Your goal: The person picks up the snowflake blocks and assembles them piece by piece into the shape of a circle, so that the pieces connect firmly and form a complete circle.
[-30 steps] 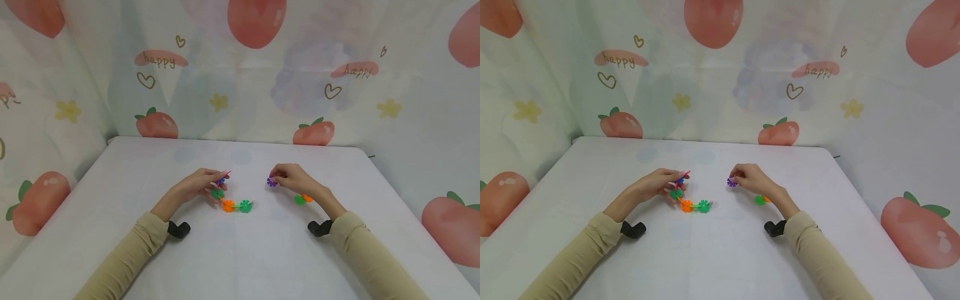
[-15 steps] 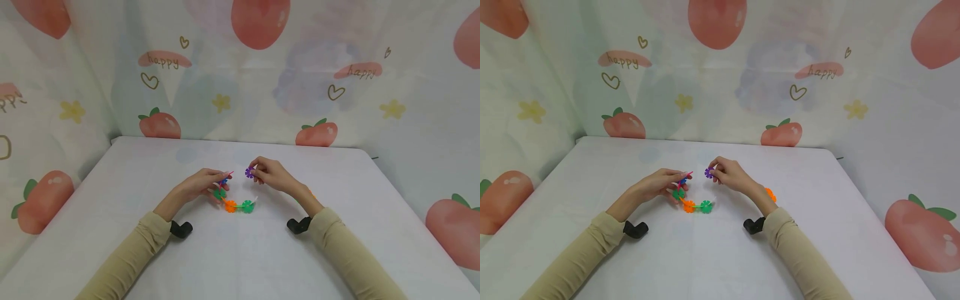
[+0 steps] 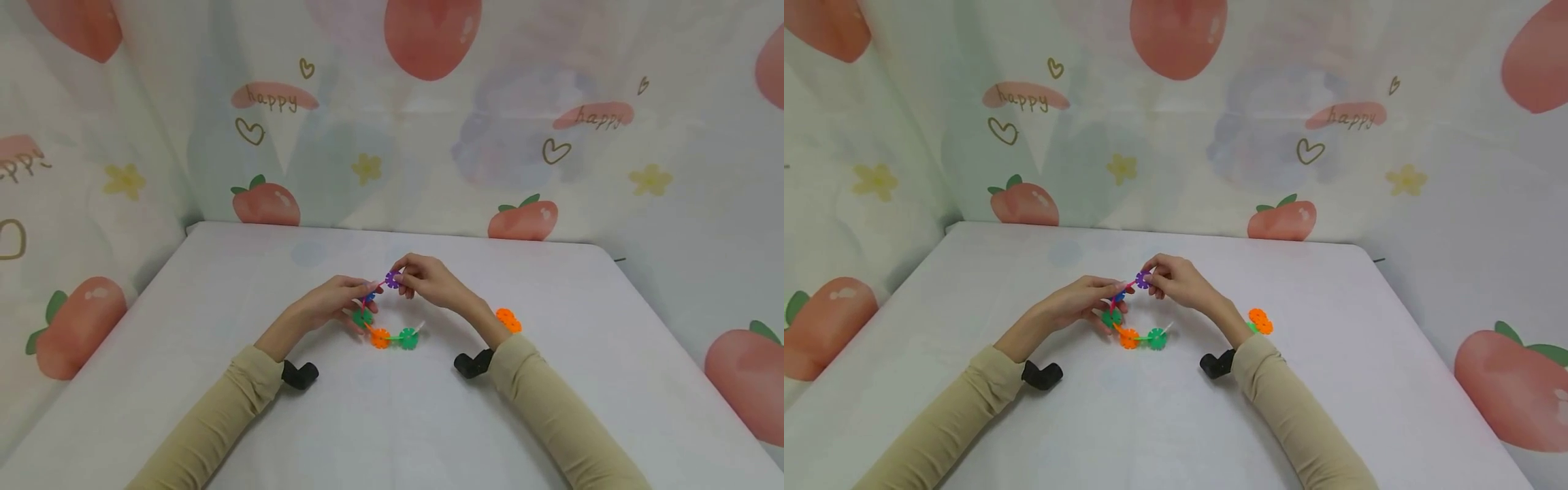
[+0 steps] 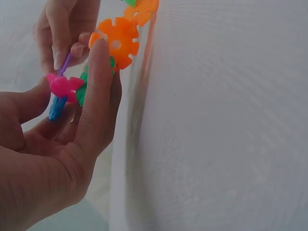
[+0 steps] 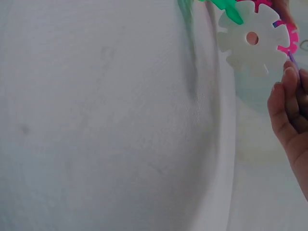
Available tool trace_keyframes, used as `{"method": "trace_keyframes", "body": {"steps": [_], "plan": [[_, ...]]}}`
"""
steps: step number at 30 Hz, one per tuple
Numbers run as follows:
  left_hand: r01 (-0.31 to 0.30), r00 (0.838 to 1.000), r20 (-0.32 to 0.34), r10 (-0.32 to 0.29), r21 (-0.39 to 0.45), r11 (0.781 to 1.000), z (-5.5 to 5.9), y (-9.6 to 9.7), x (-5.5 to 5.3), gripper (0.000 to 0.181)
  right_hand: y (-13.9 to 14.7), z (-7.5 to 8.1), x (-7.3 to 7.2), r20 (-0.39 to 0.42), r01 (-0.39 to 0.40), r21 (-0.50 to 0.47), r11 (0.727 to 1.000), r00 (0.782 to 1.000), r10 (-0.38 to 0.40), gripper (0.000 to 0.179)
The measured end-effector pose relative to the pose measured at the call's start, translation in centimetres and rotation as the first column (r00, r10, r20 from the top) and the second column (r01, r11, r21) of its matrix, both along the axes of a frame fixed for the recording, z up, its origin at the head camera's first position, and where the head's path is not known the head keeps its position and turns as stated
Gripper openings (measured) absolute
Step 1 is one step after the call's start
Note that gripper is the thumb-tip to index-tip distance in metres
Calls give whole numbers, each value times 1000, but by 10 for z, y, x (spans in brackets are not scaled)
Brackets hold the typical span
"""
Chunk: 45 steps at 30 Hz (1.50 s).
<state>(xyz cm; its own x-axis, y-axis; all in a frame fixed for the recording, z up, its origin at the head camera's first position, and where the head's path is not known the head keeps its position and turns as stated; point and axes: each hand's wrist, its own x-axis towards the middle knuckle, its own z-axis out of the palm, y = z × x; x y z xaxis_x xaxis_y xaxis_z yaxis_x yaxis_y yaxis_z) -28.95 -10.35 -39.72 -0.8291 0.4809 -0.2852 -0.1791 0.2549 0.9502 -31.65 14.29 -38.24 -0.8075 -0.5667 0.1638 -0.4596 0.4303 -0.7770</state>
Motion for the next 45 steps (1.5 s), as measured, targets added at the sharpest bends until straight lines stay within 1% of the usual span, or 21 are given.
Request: {"method": "trace_keyframes", "body": {"steps": [4, 8, 15, 19, 22, 26, 29, 31, 35, 37, 38, 41, 43, 45], "plan": [[4, 1000, 1, -4, 1, 1000, 0, 2, 0, 48, 0, -2, -2, 19, 27, -22, 999, 999, -26, 19], [8, 1000, -2, -8, -4, 1000, 1, 3, 1, 48, -2, -2, -1, 21, 44, -51, 998, 999, -43, 21], [-11, 1000, 0, 11, 4, 1000, 3, 3, 2, 48, -2, -1, 1, 36, 57, -68, 996, 998, -54, 19], [-21, 1000, -1, 21, 3, 1000, 4, 3, 3, 48, -5, -2, 2, 50, 47, -85, 995, 998, -43, 19], [-40, 999, -4, 40, 17, 999, 3, 5, 3, 47, -7, -3, 2, 53, 40, -110, 993, 998, -35, 17], [-97, 995, -8, 97, 30, 995, 1, 8, 4, 46, -10, -3, 2, 44, 45, -137, 990, 998, -39, 12], [-128, 992, -10, 129, 34, 991, 2, 10, 4, 44, -11, -3, 2, 32, 37, -150, 988, 999, -32, 11], [-136, 991, -10, 137, 46, 990, 2, 10, 4, 44, -10, -1, 0, 39, 30, -158, 987, 999, -24, 11], [-138, 990, -16, 138, 47, 989, 3, 12, 4, 45, -8, -2, -4, 81, 13, -188, 982, 997, 2, 14], [-133, 991, -19, 134, 31, 991, 3, 13, 3, 45, -9, -5, -7, 88, 10, -189, 982, 996, 7, 15], [-124, 992, -24, 124, 19, 992, 2, 13, 3, 45, -9, -6, -8, 79, 6, -184, 983, 997, 9, 16], [-65, 997, -42, 64, -9, 998, 2, 11, 3, 47, -13, -8, -10, 45, -9, -135, 991, 999, 16, 18], [-23, 998, -61, 21, -23, 999, 3, 9, 2, 49, -16, -6, -12, 24, -30, -88, 996, 999, 33, 21], [5, 997, -82, -8, -31, 999, 4, 6, 1, 48, -18, -2, -12, 23, -54, -42, 998, 998, 55, 25]]}}
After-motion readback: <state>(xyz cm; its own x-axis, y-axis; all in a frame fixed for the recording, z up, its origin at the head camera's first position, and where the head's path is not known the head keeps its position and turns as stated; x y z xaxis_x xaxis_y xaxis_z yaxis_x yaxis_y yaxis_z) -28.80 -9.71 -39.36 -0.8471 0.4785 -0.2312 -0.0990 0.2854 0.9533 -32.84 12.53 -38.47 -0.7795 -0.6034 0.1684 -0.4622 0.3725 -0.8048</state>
